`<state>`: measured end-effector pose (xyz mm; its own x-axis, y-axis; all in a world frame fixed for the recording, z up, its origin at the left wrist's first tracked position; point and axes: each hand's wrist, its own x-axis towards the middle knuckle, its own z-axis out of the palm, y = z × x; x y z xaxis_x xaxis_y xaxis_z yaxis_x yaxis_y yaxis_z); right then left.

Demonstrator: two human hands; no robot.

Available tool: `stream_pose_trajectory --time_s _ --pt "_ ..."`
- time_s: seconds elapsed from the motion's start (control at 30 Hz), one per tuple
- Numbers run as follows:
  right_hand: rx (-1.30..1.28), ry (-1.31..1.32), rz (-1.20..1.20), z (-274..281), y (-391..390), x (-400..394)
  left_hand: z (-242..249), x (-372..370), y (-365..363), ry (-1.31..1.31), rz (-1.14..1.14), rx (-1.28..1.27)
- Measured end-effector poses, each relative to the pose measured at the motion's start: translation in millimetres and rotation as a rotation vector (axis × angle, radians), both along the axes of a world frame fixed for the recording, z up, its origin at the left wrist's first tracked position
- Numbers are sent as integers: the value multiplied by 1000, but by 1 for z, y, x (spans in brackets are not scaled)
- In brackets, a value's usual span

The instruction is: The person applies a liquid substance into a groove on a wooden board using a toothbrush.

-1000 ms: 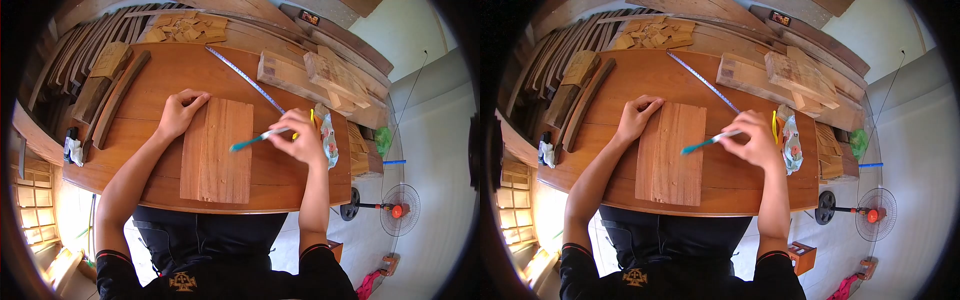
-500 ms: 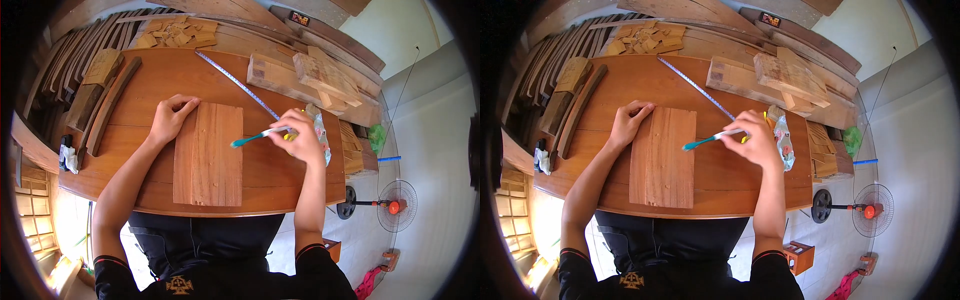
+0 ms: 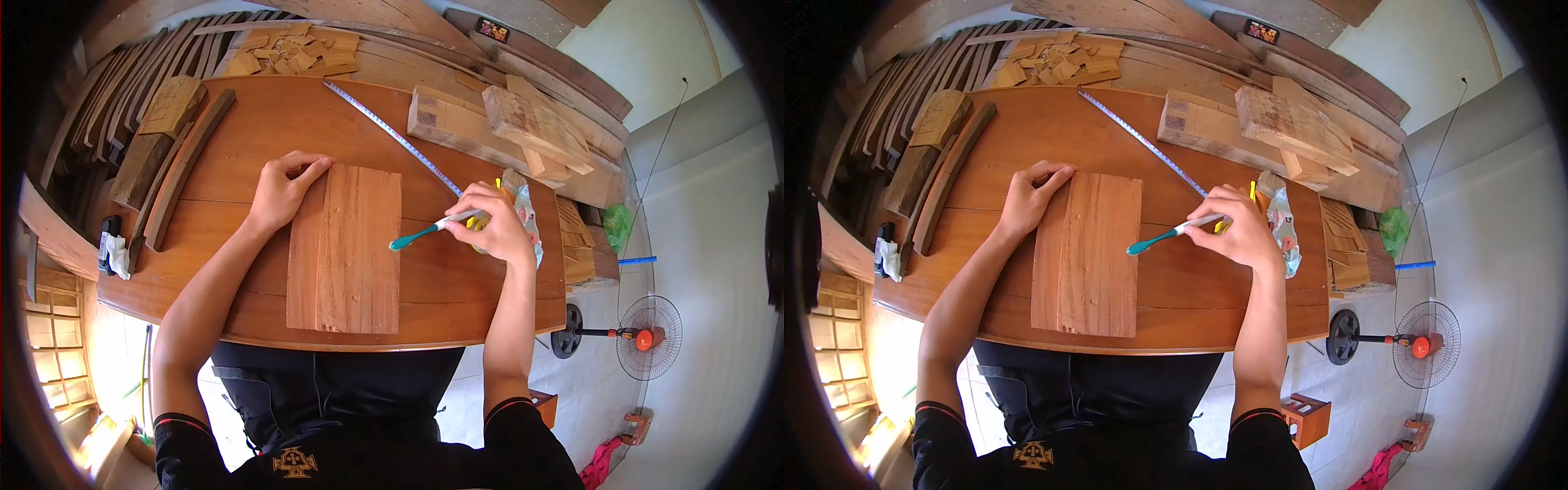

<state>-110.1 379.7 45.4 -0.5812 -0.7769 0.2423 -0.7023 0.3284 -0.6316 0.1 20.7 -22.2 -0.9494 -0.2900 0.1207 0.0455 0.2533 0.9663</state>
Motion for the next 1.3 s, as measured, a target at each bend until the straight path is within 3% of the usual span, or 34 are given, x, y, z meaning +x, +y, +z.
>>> stream_pose_trajectory --time_s 0.17,0.3,0.43,0.63,0.9,1.07,1.17,1.3 --pt "16 -4 175 5 -34 32 1 1 1 0 16 -17" --pt "73 104 114 10 -18 18 -5 -2 -2 25 21 -19" --pt "19 -25 -31 7 6 0 -1 -1 0 7 14 17" --pt "103 -39 193 13 -27 31 -1 -1 0 19 16 -12" --pt "85 -102 118 5 1 2 -2 -1 1 35 16 25" --pt "165 -100 351 8 -30 34 -1 0 0 16 22 10" --pt "144 -120 320 14 -18 26 -1 1 -1 10 27 -21" --pt "149 -297 89 14 4 8 0 -1 1 14 27 -2"
